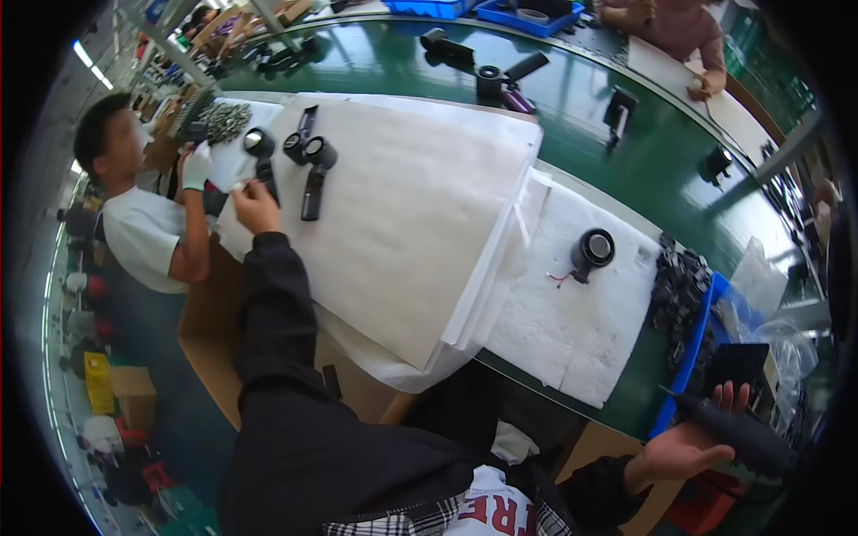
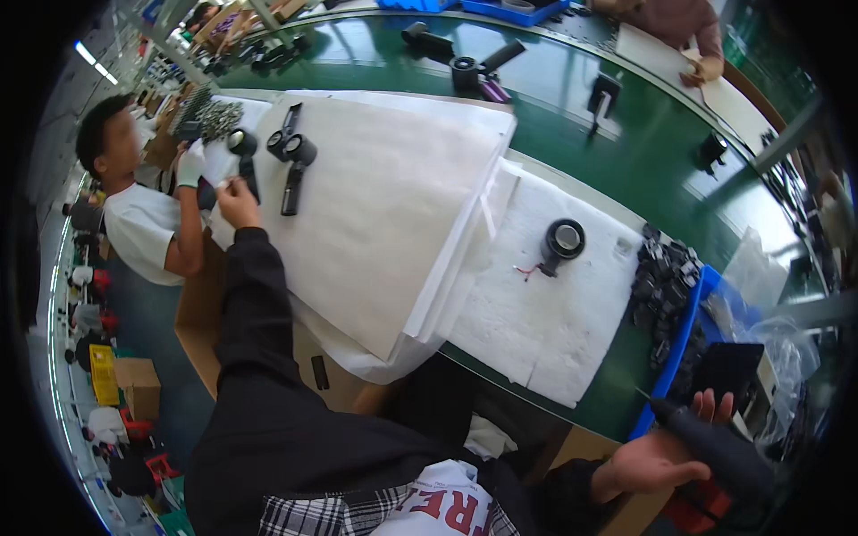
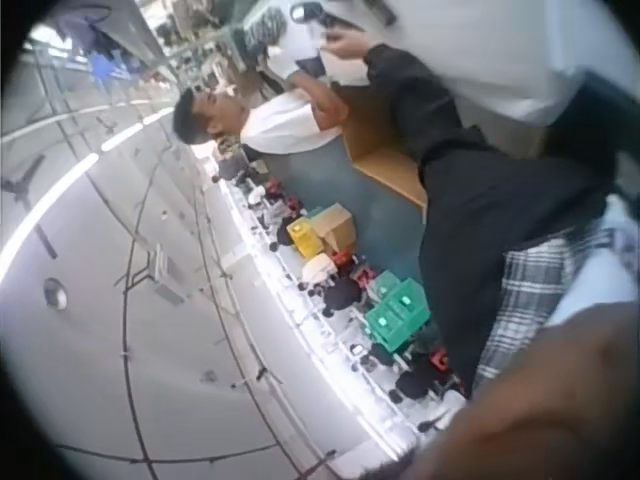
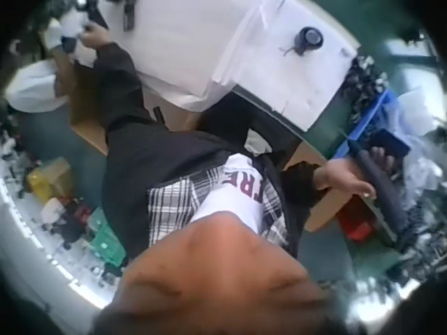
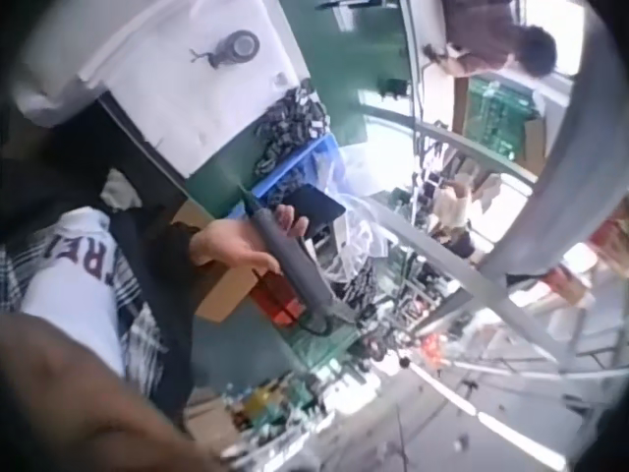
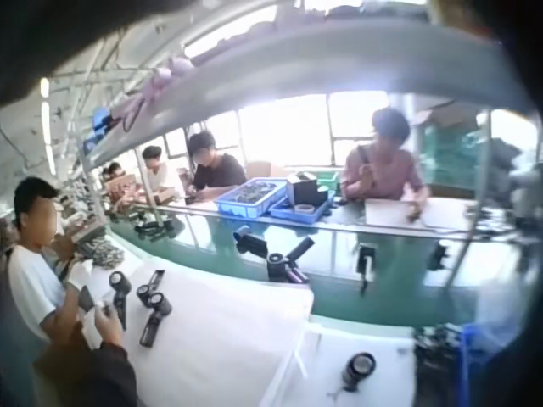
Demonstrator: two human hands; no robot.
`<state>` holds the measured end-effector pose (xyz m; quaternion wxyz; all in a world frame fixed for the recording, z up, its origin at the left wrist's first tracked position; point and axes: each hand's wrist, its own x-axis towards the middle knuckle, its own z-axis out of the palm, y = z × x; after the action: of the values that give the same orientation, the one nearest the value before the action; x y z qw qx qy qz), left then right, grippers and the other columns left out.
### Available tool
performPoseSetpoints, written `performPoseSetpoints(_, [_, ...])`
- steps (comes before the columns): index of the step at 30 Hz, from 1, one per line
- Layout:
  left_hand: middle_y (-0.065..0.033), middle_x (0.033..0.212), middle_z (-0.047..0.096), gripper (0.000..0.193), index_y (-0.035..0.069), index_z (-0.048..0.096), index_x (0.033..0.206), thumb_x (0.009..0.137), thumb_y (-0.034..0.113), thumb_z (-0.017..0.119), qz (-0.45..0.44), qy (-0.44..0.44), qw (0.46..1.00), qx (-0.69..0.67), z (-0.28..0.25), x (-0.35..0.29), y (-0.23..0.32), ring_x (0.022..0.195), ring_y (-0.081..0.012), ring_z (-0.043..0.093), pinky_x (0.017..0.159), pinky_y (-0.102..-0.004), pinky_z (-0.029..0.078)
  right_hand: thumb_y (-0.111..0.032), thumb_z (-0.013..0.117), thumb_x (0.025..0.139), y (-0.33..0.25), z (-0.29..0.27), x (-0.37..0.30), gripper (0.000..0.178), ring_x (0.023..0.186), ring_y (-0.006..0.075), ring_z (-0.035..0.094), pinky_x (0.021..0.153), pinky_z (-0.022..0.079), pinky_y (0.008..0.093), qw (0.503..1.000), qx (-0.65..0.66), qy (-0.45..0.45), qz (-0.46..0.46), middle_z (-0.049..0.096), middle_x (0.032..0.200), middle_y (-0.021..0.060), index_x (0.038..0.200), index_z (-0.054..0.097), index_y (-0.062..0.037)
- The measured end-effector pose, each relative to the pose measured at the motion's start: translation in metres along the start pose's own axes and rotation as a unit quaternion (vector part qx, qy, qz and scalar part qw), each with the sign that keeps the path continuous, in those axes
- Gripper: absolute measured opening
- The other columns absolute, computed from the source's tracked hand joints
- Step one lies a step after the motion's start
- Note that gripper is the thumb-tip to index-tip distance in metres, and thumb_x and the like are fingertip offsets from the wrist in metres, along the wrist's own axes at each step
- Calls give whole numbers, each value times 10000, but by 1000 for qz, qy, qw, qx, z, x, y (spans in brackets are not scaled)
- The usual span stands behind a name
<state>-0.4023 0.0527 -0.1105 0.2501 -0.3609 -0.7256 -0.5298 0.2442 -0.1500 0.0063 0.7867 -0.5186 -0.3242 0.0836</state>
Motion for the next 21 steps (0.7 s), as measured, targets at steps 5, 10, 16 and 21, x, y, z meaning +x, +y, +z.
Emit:
performPoseSetpoints(5, [-155,812,700,192,10,620,890,833,182,679,-66,-106,991,39,-31,112,-164,763,-270,693,683,-374,530,-357,356,1026,14,26,-30,472,1254,300,446,1101,319,452,968,-23,108,-227,453,1342,176,1318,414,9])
performPoseSetpoints(10, [-108,835,702,289,47,704,910,862,330,666,-136,-244,960,-33,-17,7,-47,817,-198,674,747,-309,502,-232,590,904,-47,93,-125,175,918,276,593,827,491,437,845,237,-476,56,578,1016,115,972,613,-72])
performPoseSetpoints(16, [-117,915,663,172,35,660,1017,885,121,592,-31,-76,992,100,-212,-99,-103,860,-236,658,764,-340,510,-37,634,771,-114,156,-187,149,852,266,653,766,522,364,537,517,-646,164,667,992,152,909,650,18])
performPoseSetpoints(21, [-241,1408,458,894,37,383,1433,783,569,690,-272,-577,685,352,-301,-277,-230,1314,-370,439,1063,-416,387,-64,630,861,-111,158,-166,76,705,208,625,624,502,300,739,479,-473,20,638,855,94,803,678,-74])
